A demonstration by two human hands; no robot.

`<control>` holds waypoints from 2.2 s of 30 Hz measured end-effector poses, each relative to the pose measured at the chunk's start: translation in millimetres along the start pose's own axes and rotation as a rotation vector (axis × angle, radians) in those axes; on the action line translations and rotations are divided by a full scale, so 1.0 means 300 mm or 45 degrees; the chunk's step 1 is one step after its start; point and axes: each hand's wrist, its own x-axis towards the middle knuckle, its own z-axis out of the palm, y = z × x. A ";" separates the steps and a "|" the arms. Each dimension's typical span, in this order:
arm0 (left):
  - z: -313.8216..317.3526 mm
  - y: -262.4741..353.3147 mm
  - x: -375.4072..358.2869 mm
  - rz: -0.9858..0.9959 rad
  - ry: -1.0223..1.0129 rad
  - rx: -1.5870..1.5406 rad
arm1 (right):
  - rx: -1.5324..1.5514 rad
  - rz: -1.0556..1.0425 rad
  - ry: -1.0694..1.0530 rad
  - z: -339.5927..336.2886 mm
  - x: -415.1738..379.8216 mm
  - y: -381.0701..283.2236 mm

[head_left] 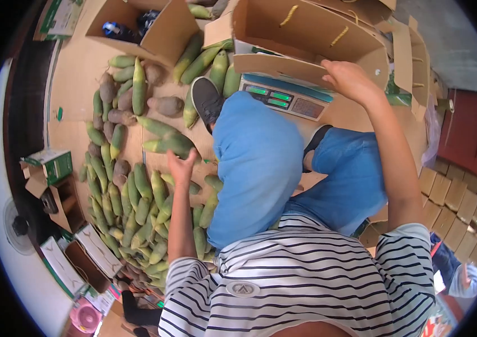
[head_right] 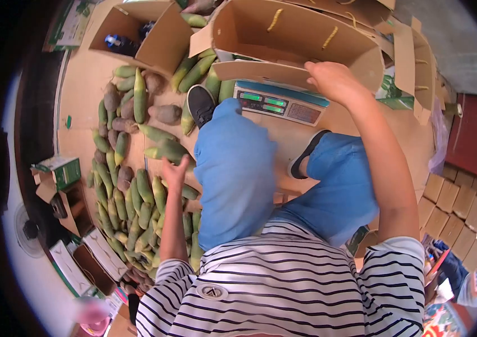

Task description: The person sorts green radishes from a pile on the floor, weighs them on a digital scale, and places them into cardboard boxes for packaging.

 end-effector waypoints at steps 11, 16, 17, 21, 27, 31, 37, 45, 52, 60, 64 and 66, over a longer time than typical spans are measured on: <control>-0.053 1.132 0.055 1.052 0.193 -0.565 | -0.096 -0.054 0.075 0.035 -0.003 0.011; 0.159 1.114 0.233 1.437 -0.155 -0.057 | -0.108 -0.085 0.100 0.035 -0.003 -0.005; 0.163 1.085 0.247 1.384 -0.199 -0.006 | -0.120 -0.082 0.049 0.046 -0.003 -0.001; 0.077 1.026 0.237 1.051 -0.328 -0.185 | -0.108 -0.033 -0.049 0.039 -0.015 -0.021; -0.104 0.303 0.237 0.445 0.145 0.038 | -0.050 -0.043 0.011 0.025 -0.002 0.008; -0.123 -0.310 0.009 -0.200 0.149 0.461 | -0.018 -0.027 -0.026 0.023 0.017 0.015; -0.002 -0.766 -0.263 -1.105 -0.082 0.076 | -0.080 -0.028 -0.003 0.045 0.029 0.032; 0.140 -0.600 -0.123 -1.398 0.255 -0.483 | -0.094 0.061 -0.054 0.049 0.040 0.042; 0.063 -0.250 0.010 -0.943 0.062 -1.120 | -0.151 0.000 0.015 0.030 0.020 0.005; -0.066 0.763 0.036 0.538 -0.048 -0.623 | -0.165 0.057 -0.003 -0.002 0.009 -0.043; -0.005 0.988 0.069 0.901 -0.039 -0.424 | -0.130 -0.047 0.111 0.026 -0.001 -0.006; 0.017 0.987 0.085 0.895 0.020 -0.436 | -0.122 -0.044 0.115 0.034 -0.004 0.006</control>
